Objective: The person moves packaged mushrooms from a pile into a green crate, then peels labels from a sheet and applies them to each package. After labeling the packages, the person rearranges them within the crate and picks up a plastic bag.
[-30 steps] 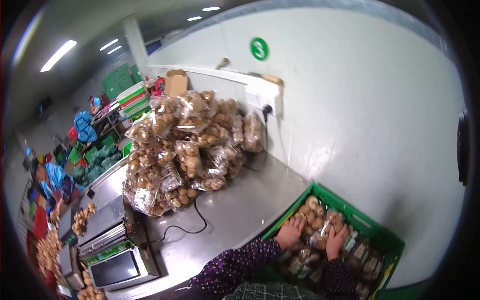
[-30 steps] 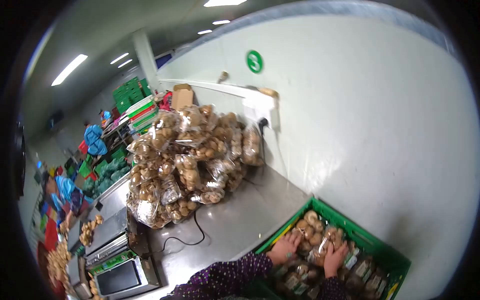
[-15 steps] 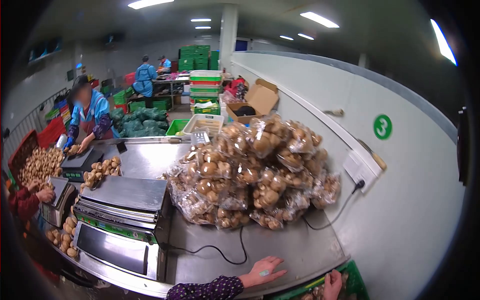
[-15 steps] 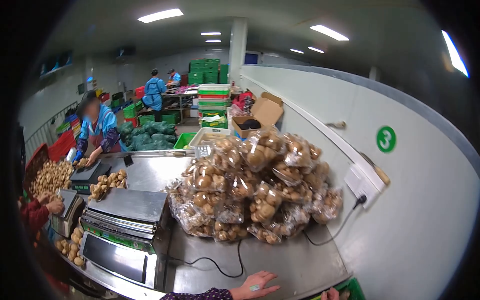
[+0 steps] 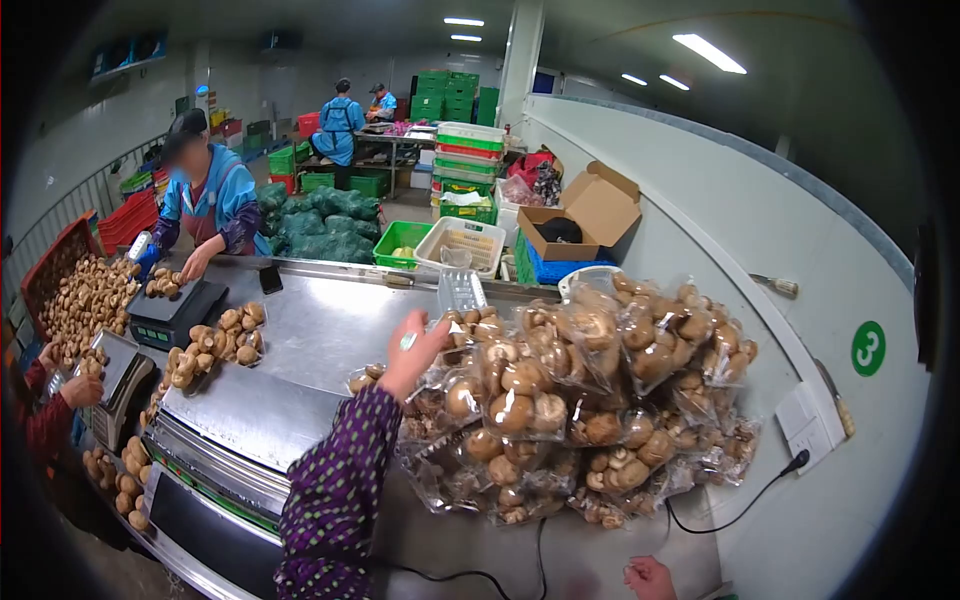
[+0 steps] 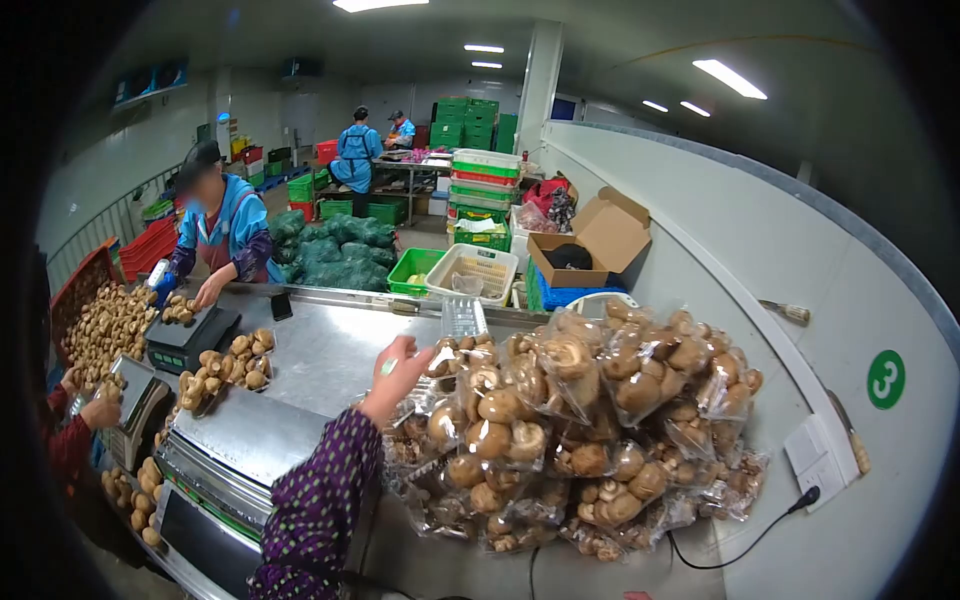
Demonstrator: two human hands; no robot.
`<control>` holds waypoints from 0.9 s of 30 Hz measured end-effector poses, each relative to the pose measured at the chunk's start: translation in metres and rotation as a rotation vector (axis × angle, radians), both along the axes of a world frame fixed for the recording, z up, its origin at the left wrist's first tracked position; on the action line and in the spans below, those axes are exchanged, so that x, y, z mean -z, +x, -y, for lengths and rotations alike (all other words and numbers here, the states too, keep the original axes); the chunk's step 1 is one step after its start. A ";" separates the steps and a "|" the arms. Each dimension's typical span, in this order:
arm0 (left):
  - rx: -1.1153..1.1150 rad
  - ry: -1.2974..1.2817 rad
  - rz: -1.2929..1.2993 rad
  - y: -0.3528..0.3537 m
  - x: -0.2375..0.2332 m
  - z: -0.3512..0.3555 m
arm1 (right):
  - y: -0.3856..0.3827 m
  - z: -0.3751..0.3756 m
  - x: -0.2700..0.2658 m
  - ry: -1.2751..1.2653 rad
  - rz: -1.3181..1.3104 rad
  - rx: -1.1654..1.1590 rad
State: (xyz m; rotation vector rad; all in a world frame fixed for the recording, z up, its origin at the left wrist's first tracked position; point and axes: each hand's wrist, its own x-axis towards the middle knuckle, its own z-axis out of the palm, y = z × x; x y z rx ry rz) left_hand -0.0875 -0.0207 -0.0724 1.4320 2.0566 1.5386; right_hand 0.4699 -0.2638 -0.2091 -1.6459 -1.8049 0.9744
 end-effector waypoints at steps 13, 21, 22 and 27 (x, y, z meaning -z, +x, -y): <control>0.275 -0.723 0.399 -0.056 0.064 -0.124 | -0.104 -0.010 -0.020 -0.116 0.030 -0.181; 0.163 -0.418 0.802 -0.061 0.112 -0.163 | -0.164 -0.031 -0.048 -0.234 -0.065 -0.233; 0.101 -0.355 0.749 -0.055 0.088 -0.144 | -0.171 -0.032 -0.048 -0.250 -0.105 -0.240; 0.075 -0.163 0.641 -0.096 -0.008 -0.070 | -0.199 -0.044 -0.080 -0.425 -0.272 -0.269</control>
